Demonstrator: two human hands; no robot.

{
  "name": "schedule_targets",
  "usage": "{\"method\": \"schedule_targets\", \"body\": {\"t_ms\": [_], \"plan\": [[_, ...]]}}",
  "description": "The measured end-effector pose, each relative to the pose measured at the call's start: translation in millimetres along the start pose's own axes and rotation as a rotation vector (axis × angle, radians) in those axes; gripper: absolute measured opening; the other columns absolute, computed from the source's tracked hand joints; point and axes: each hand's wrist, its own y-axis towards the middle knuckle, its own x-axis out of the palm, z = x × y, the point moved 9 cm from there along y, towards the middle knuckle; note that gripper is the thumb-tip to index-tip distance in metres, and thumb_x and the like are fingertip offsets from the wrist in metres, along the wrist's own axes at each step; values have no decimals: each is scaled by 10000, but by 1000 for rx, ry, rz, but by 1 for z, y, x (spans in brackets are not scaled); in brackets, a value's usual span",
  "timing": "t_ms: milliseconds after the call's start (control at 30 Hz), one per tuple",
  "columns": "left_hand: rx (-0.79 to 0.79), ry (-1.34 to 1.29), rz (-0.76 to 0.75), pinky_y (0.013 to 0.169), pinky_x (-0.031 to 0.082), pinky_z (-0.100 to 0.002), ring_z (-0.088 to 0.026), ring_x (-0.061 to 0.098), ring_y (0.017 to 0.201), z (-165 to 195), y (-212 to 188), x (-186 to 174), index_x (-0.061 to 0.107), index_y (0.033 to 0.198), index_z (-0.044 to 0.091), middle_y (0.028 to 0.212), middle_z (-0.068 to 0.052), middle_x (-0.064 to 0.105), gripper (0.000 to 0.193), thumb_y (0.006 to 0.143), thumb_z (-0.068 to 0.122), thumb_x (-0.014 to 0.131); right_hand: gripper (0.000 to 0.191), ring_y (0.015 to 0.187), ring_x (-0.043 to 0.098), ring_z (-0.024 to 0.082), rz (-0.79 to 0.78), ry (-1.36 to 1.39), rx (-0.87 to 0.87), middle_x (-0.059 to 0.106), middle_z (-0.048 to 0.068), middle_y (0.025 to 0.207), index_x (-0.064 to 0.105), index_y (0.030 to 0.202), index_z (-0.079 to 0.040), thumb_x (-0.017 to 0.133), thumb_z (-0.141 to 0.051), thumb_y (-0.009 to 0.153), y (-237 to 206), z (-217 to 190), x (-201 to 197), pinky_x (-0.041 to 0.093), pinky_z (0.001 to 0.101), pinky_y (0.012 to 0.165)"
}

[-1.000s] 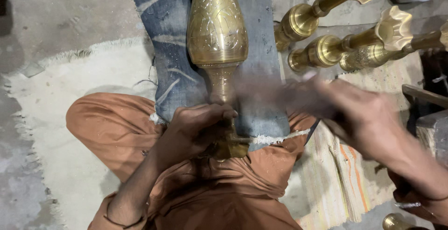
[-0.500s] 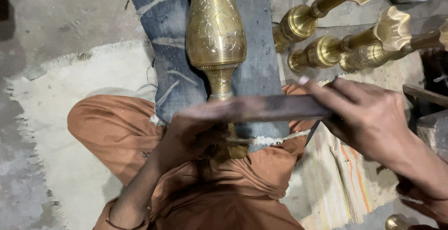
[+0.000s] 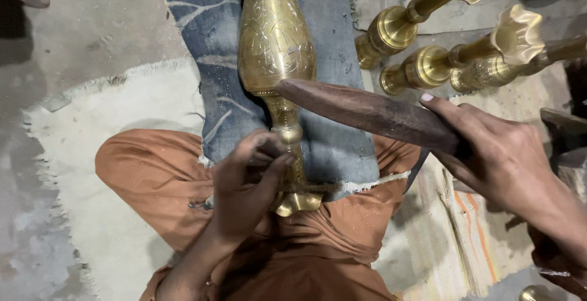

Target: The person sits cross-legged on the floor with an engraved brass lamp body held against a cloth pad on their lap. They hold a small punch against the brass surface and repeatedly strike it with a wooden mallet, working the decorative pattern into the metal.

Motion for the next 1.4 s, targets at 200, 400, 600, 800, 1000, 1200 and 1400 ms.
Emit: {"method": "schedule_targets", "body": {"t_ms": [200, 400, 600, 800, 1000, 1200, 1400], "plan": [[42, 300, -9, 692, 597, -260, -137, 763, 812, 3, 6, 10, 616, 1304, 7, 1125, -142, 756, 423, 914, 23, 778, 803, 751, 740, 250, -126, -108, 53, 768, 109, 1085, 512, 1506, -143, 810, -196, 762, -1, 14, 11, 612, 384, 574], [90, 342, 32, 737, 631, -294, -179, 802, 928, 11, 5, 15, 618, 1297, 27, 1138, -141, 768, 377, 948, 26, 760, 659, 658, 703, 199, -147, -215, 53, 754, 76, 979, 490, 1506, -197, 733, -260, 896, 14, 20, -3, 594, 352, 555], [126, 516, 36, 724, 628, -309, -241, 788, 926, 18, 4, 20, 641, 1227, 23, 1093, -146, 770, 301, 953, 36, 766, 740, 841, 742, 269, -94, -45, -58, 733, 114, 1126, 452, 1564, -227, 737, -282, 883, 33, 1, -18, 619, 389, 680], [17, 515, 67, 658, 581, -354, -243, 768, 777, 14, 1, 19, 661, 1143, 21, 935, -123, 755, 290, 900, 63, 815, 725, 673, 723, 290, -34, 200, -162, 707, 211, 1164, 497, 1531, -113, 752, -277, 872, 54, -14, -23, 593, 379, 513], [71, 491, 80, 726, 588, -371, -265, 761, 866, 21, -2, 21, 634, 1202, -23, 1013, -161, 739, 335, 901, 4, 780, 681, 675, 733, 296, 5, 196, -213, 741, 218, 1134, 500, 1477, -81, 742, -267, 868, 70, -33, -40, 593, 382, 504], [-49, 471, 94, 683, 580, -360, -238, 750, 770, 10, -3, 17, 660, 1115, -23, 944, -144, 742, 271, 884, -12, 801, 776, 757, 746, 225, -202, -32, -103, 746, 91, 1047, 424, 1571, -259, 758, -314, 872, 65, -21, -17, 598, 384, 519], [40, 537, 92, 732, 589, -373, -274, 764, 870, 22, -3, 22, 660, 1174, -49, 1010, -159, 746, 325, 872, -28, 777, 674, 679, 727, 254, -136, 27, -162, 742, 137, 1092, 471, 1527, -288, 771, -254, 924, 55, -19, -11, 560, 369, 405]]}}
